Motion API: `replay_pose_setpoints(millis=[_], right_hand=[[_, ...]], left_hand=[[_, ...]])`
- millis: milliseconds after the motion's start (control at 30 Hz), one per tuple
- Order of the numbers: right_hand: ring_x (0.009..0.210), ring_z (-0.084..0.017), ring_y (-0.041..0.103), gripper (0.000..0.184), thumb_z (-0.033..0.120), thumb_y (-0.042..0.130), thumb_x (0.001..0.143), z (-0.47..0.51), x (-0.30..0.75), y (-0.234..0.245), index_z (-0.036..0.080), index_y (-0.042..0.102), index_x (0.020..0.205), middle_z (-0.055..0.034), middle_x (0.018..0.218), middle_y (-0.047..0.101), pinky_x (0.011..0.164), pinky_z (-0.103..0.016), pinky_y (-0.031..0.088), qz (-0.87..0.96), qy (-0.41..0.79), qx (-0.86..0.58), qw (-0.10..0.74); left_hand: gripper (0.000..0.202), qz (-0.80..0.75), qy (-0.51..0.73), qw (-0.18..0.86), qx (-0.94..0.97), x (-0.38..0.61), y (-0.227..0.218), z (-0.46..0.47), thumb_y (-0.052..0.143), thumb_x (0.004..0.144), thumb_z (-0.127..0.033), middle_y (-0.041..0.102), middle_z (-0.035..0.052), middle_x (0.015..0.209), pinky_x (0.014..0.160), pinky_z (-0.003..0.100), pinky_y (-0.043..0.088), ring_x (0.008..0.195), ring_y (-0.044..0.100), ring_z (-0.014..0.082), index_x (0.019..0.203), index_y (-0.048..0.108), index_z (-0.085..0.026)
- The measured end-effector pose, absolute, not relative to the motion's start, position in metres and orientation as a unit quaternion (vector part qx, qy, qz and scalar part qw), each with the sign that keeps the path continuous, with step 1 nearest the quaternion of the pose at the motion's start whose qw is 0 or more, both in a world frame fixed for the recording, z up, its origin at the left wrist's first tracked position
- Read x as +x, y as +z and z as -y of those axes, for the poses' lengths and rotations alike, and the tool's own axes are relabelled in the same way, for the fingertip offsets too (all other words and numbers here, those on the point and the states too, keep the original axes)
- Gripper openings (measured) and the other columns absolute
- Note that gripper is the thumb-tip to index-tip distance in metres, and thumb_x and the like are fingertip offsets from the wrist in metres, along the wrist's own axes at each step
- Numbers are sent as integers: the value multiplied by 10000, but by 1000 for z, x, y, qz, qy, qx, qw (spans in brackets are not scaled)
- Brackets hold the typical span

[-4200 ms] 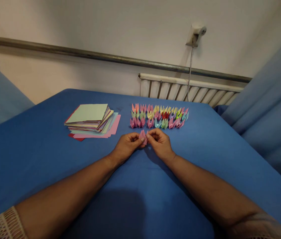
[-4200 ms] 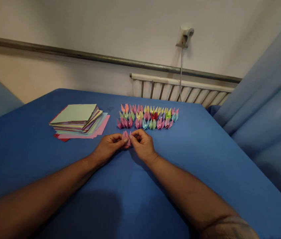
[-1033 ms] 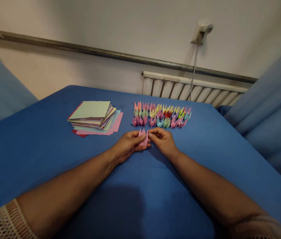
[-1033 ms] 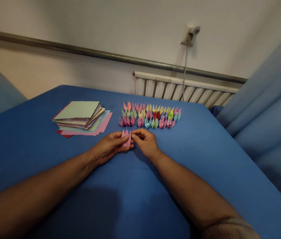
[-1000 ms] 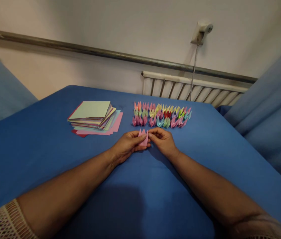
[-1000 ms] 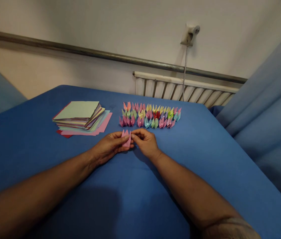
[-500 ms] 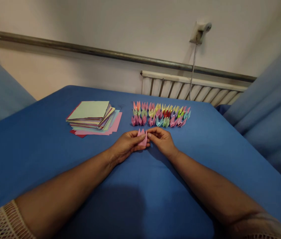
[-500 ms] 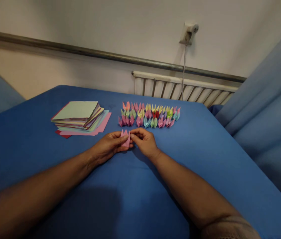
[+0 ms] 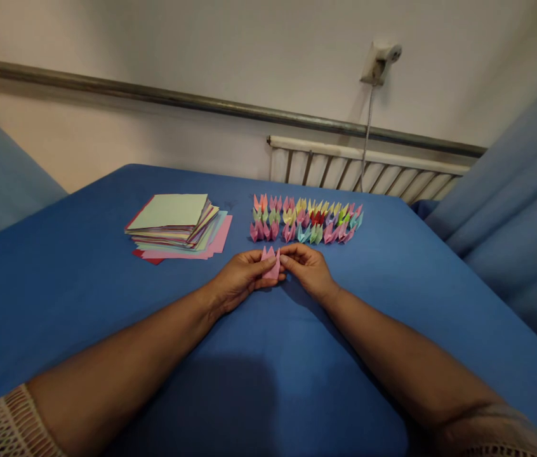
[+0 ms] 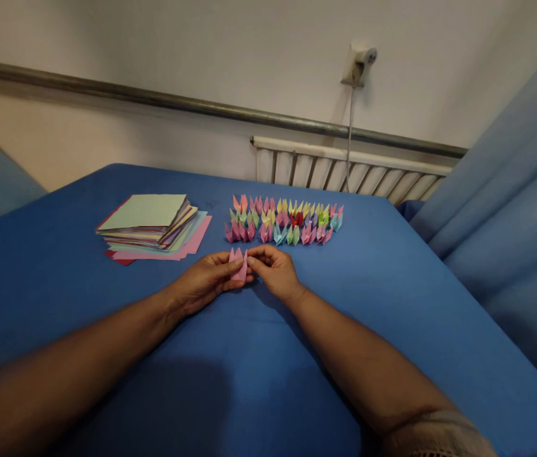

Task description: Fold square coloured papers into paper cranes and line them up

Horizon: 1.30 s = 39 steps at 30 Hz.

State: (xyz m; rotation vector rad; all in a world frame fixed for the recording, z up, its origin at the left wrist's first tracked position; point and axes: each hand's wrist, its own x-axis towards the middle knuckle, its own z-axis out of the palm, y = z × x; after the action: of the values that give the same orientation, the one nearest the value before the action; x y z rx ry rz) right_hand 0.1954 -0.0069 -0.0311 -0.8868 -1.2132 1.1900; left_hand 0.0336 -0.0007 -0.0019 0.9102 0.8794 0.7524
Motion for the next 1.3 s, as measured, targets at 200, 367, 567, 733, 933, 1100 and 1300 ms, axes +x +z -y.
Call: replay_pose_setpoints(millis=[200, 367, 567, 733, 933, 1100, 1300], right_hand=[[674, -123, 642, 196, 363, 735, 713, 7, 195, -32, 214, 672, 822, 13, 760, 685, 700, -287, 538, 507, 528, -377, 567], [660, -117, 639, 211, 366, 741, 714, 7, 195, -33, 208, 669, 833, 12, 757, 685, 690, -280, 535, 503, 538, -371, 566], [641, -109, 626, 181, 331, 732, 717, 5, 195, -35, 204, 661, 825, 16, 734, 672, 661, -260, 521, 495, 545, -367, 568], [680, -119, 618, 178, 254, 669, 743, 4, 196, -36, 211, 635, 912, -1, 809, 660, 664, -268, 516, 552, 472, -384, 571], [746, -134, 604, 241, 126, 555, 783, 13, 199, -27, 218, 621, 995, -32, 929, 631, 739, -302, 516, 703, 238, -388, 546], [802, -153, 609, 184, 106, 522, 815, 18, 201, -22, 212, 600, 944, -46, 941, 612, 755, -307, 524, 737, 152, -386, 533], [911, -186, 609, 144, 83, 520, 798, 19, 200, -23, 208, 566, 852, -55, 926, 627, 836, -334, 502, 744, 102, -399, 527]], left_hand=[[155, -394, 341, 746, 415, 33, -4, -1, 713, 792, -223, 715, 69, 836, 642, 164, 576, 757, 709, 146, 901, 687, -116], [172, -392, 342, 745, 417, 33, -4, -1, 719, 788, -232, 718, 73, 843, 654, 167, 576, 765, 708, 147, 913, 686, -117], [222, -396, 338, 742, 424, 32, -5, -2, 743, 764, -261, 718, 77, 867, 668, 177, 570, 793, 706, 158, 931, 688, -126], [273, -403, 334, 727, 444, 34, -6, 0, 768, 731, -306, 709, 70, 866, 655, 184, 551, 783, 694, 151, 928, 687, -135], [323, -420, 365, 671, 491, 39, -8, 3, 783, 683, -408, 663, 12, 725, 640, 188, 516, 654, 621, 90, 791, 669, -126], [329, -422, 381, 652, 501, 40, -7, 4, 787, 657, -422, 639, -6, 697, 632, 190, 496, 641, 589, 83, 767, 675, -133], [330, -426, 388, 650, 495, 40, -7, 6, 791, 644, -436, 630, -13, 698, 646, 203, 497, 632, 573, 80, 735, 665, -145]])
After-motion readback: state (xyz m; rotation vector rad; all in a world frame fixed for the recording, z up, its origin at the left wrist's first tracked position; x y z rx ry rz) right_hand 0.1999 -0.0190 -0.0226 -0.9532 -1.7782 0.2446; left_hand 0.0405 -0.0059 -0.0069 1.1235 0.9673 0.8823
